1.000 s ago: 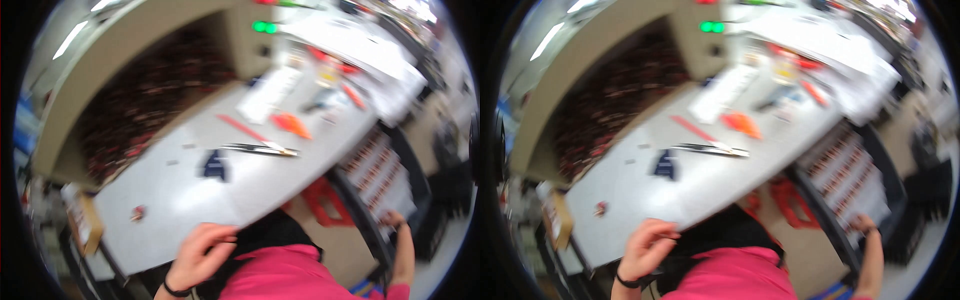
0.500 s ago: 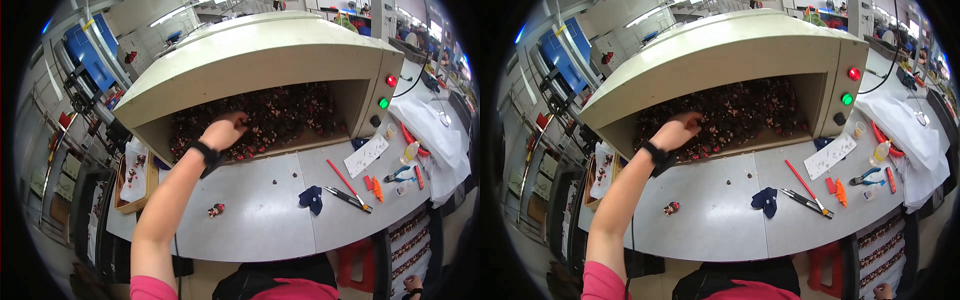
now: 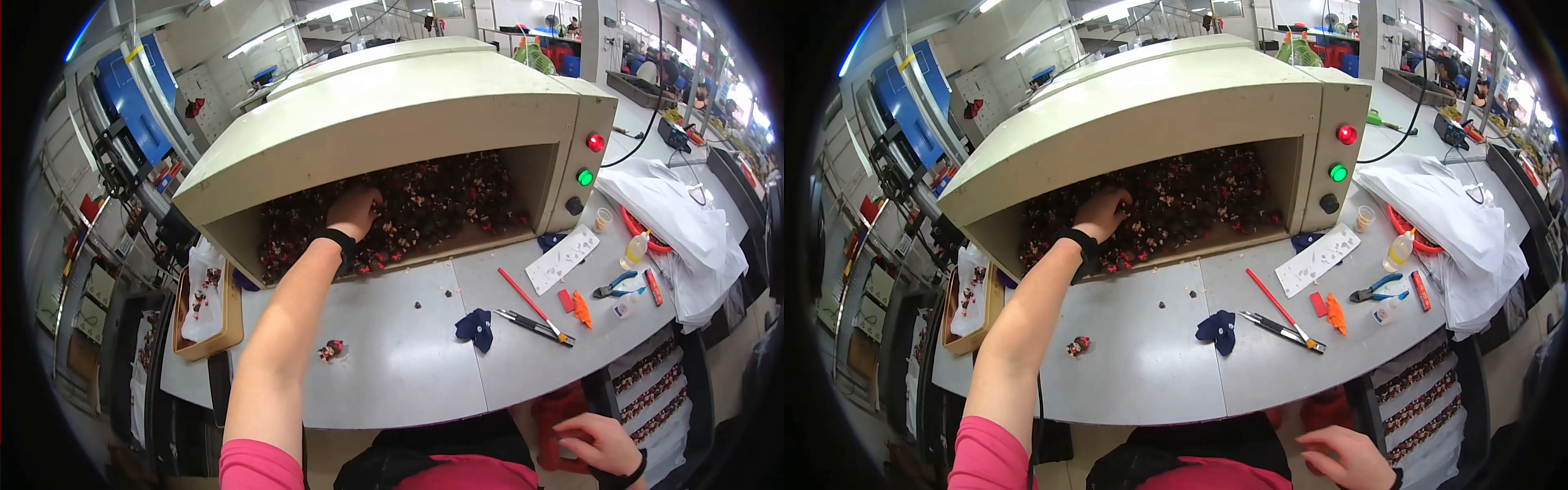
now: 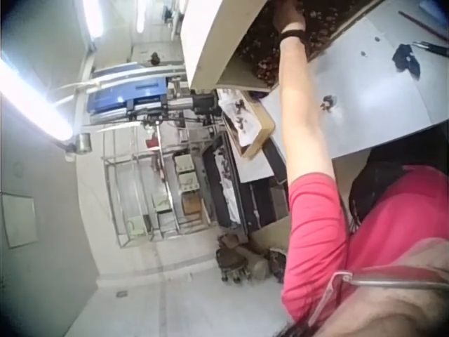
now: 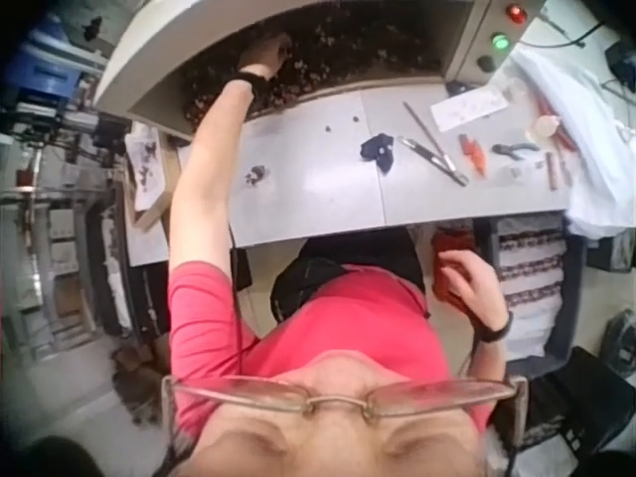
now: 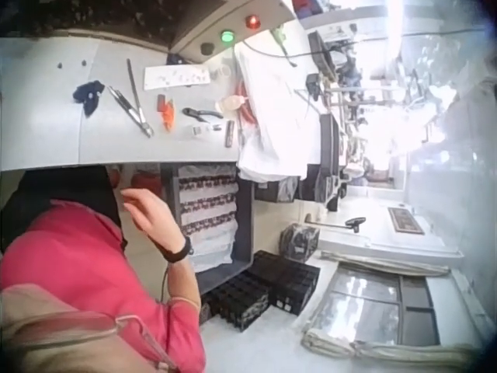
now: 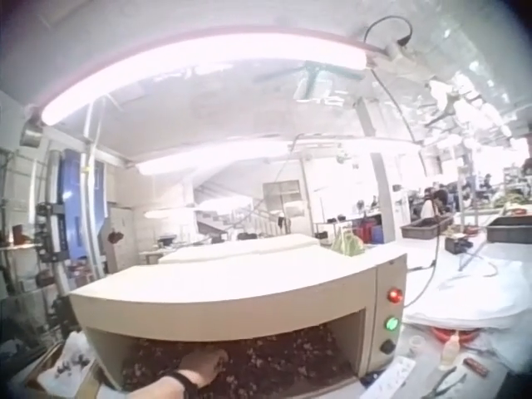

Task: The recorder is assembling small red and brown figurines, applying glue and placing them in a tray.

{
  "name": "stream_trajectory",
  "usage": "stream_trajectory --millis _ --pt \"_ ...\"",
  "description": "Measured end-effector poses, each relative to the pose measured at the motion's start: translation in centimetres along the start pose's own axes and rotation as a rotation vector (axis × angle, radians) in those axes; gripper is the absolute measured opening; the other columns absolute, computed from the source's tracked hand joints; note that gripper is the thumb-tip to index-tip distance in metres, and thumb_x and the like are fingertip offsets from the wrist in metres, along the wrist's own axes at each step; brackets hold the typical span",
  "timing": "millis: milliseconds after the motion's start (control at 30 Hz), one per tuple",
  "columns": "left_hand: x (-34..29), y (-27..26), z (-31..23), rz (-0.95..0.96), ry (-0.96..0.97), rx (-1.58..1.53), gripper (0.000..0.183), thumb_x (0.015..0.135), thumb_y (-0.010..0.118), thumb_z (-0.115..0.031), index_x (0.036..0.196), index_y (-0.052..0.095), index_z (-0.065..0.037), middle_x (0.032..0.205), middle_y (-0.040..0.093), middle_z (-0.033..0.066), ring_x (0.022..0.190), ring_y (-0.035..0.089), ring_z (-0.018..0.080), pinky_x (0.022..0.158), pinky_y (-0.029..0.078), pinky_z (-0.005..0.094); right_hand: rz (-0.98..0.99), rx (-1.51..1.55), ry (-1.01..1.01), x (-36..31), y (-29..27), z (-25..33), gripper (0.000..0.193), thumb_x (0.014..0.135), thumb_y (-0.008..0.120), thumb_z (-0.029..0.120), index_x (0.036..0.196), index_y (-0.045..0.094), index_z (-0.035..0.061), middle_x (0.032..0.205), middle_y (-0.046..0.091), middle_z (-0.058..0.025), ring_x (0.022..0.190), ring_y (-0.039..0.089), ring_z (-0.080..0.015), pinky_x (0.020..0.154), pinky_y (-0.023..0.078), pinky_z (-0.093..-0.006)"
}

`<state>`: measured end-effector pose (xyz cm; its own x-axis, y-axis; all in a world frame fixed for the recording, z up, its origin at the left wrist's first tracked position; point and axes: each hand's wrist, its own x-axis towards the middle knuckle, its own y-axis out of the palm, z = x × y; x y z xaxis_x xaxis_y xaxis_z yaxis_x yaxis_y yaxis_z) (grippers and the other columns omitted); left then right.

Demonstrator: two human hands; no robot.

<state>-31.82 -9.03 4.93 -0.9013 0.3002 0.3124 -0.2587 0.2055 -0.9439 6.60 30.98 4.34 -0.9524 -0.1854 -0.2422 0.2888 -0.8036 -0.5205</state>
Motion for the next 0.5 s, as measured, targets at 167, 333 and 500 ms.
stream_trajectory --millis 167,333,500 --pt "-3.8 -3.3 -3.5 0.026 -0.039 -0.46 0.027 0.089 0.064 -0.012 0.112 0.058 0.0 0.103 0.065 0.0222 0.09 0.063 0.0343 0.083 0.05 0.0406 0.04 0.012 -0.556 5.7 1.8 2.1 0.024 0.086 0.069 0.006 0.109 0.064 0.0024 0.092 0.07 -0.0113 0.082 0.069 -0.021 0.07 0.056 -0.0318" --pt "-13.2 -7.6 -12.5 0.451 -0.191 -1.185 0.029 0.098 0.056 -0.012 0.124 0.047 -0.004 0.114 0.054 0.0061 0.102 0.06 0.0135 0.084 0.057 0.0326 -0.074 0.282 -0.533 9.9 5.6 3.0 0.035 0.085 0.068 0.0 0.119 0.06 0.0044 0.113 0.061 -0.0101 0.09 0.064 -0.0196 0.077 0.053 -0.0308" --pt "-23.0 -5.2 -16.9 0.417 -0.187 -1.32 0.03 0.098 0.059 -0.012 0.124 0.049 -0.001 0.112 0.057 0.0063 0.1 0.058 0.0107 0.084 0.052 0.0258 -0.131 0.396 -0.611 11.2 8.5 3.9 0.043 0.085 0.07 0.003 0.125 0.055 0.0062 0.116 0.058 -0.0091 0.1 0.061 -0.0189 0.08 0.052 -0.0284"
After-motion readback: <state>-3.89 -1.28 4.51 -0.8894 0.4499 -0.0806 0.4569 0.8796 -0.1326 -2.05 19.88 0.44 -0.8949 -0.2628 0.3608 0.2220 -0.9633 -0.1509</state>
